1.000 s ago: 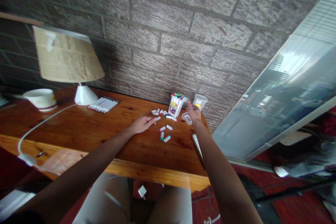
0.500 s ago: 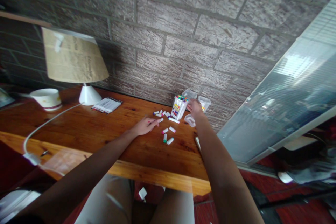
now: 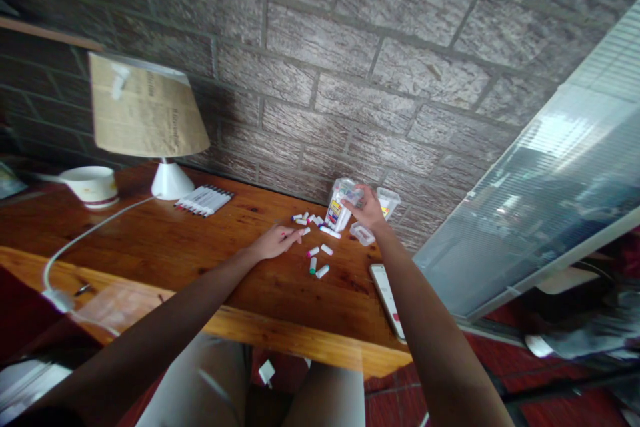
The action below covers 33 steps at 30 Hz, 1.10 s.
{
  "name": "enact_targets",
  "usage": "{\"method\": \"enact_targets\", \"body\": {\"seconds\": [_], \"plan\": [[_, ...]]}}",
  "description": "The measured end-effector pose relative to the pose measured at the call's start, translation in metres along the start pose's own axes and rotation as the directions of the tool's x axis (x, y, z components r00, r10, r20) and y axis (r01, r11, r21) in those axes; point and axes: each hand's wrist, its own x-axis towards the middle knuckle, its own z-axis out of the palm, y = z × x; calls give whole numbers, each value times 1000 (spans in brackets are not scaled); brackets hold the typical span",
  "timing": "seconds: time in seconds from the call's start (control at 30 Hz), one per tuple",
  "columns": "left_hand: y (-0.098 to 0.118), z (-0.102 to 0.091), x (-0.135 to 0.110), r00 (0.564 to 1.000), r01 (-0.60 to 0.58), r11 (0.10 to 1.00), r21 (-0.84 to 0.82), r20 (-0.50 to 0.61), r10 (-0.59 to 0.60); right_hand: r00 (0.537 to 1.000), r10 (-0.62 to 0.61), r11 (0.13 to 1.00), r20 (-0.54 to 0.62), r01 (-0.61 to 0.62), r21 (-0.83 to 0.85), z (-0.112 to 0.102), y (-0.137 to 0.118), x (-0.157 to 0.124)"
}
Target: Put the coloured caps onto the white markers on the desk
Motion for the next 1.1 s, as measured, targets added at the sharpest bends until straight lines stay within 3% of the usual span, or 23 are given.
{"method": "enact_targets", "body": {"seconds": [0.1,0.2,0.33,0.53,0.77,0.93,1.1], "plan": [[0,0,0,1000,5,1000,11,5,-5,991,-133,954,13,131,-271,0,-2,-3],[-1,0,-1,1000,7,1000,13,6,-7,969,-241,851,47,234,-470,3,-12,-6],[0,-1,-1,1000,16,1000,5,9,-16,967,-248,732,59,227,-642,12,-28,-10],[-1,-1,0,1000,10,1000,21,13,-10,977,-207,696,45,180,-695,26,-38,-10],[-4,1,0,1000,-5,999,39,10,5,972,-222,674,80,212,-707,23,-40,-10],[-2,-1,0,1000,-17,999,49,12,17,980,-197,649,22,147,-746,30,-47,-7],[2,-3,-1,1000,-10,998,61,13,9,991,-129,572,36,104,-814,39,-65,2]]}}
